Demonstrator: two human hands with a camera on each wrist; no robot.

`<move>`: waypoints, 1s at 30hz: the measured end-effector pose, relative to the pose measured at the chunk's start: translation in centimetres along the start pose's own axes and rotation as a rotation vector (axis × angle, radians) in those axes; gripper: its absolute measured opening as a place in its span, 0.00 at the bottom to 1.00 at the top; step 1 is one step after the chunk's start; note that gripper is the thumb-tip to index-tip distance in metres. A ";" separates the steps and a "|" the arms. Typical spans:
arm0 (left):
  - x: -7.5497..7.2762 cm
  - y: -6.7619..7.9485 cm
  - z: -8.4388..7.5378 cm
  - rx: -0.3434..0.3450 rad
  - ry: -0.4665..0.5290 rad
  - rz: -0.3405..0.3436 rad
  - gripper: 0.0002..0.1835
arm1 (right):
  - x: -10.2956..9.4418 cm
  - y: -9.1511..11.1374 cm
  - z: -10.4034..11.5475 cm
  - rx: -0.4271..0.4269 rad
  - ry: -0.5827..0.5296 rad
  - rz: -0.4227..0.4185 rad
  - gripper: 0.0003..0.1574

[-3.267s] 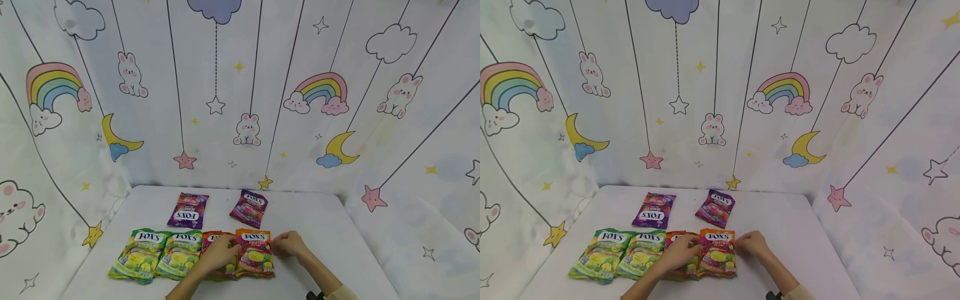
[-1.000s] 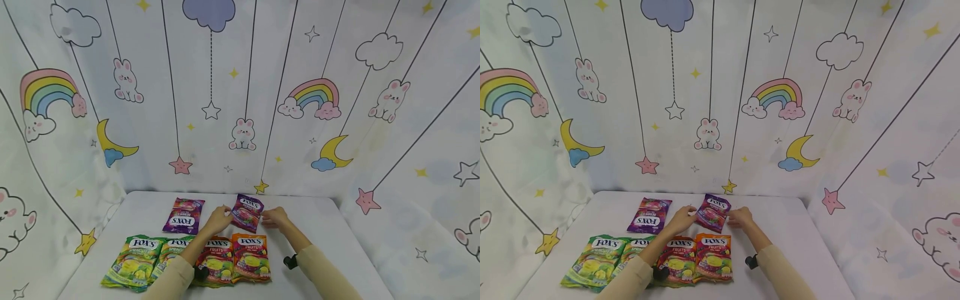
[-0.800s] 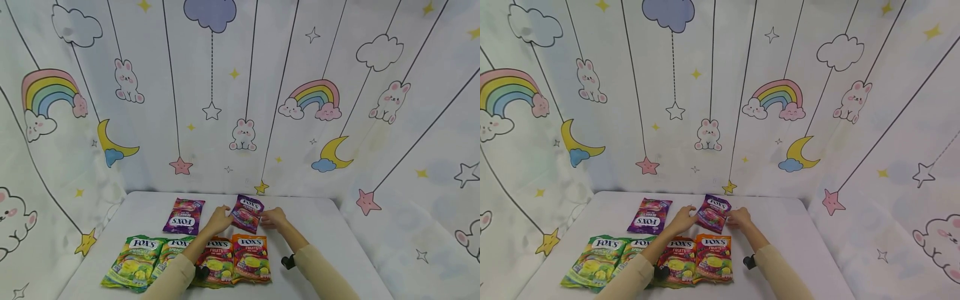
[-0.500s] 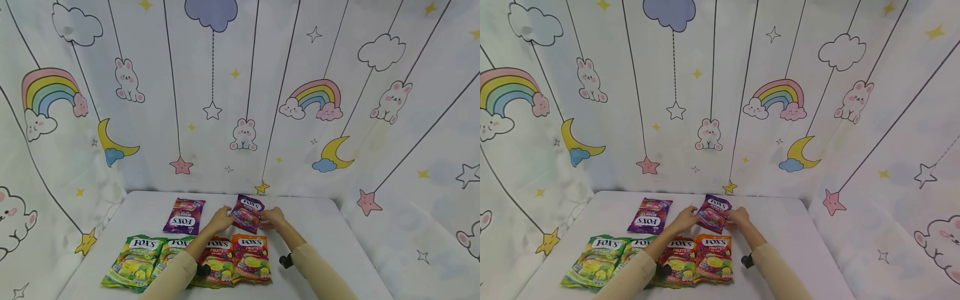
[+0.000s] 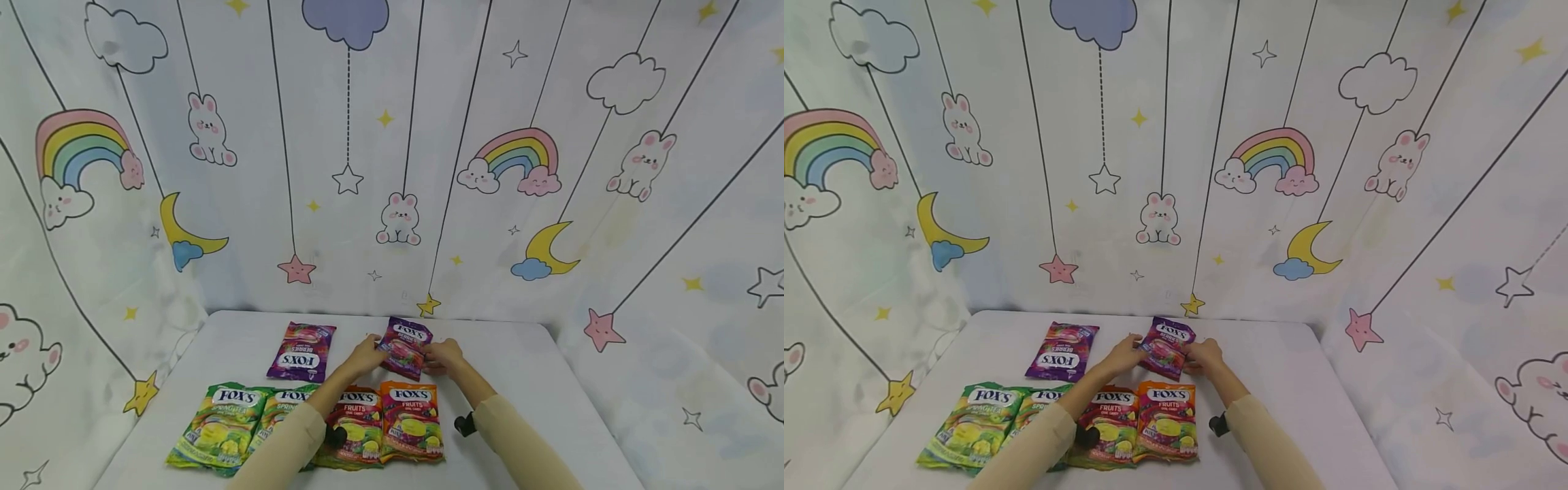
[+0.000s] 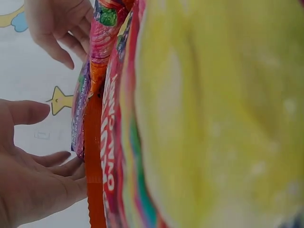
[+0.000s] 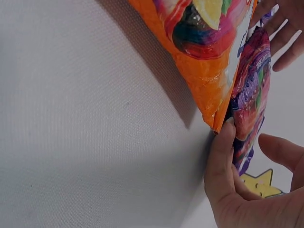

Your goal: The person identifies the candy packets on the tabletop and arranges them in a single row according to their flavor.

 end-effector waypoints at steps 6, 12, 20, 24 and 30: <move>-0.1 -0.3 0.2 -0.030 0.029 0.017 0.34 | 0.3 -0.2 0.0 -0.003 0.012 0.004 0.41; -0.1 -0.4 0.4 -0.061 0.095 0.061 0.33 | 0.6 -0.5 -0.6 -0.007 0.030 0.010 0.25; -0.3 -0.3 0.9 -0.101 0.197 0.082 0.34 | 0.5 -0.4 -0.7 -0.043 0.030 0.019 0.18; -0.4 -0.3 0.8 -0.092 0.217 0.081 0.34 | 0.5 -0.2 -0.4 -0.079 0.025 0.033 0.14; -0.3 0.1 0.5 -0.092 0.225 0.076 0.32 | 0.4 0.2 -0.1 -0.132 0.032 0.031 0.10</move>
Point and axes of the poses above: each hand's wrist, its own y-axis away from the middle knuckle, its own x-axis out of the palm, z = x × y, the point moved 6 cm from there along -y, towards the middle knuckle, and after that the axes turned 15 degrees about -x, right-handed, at the moved point
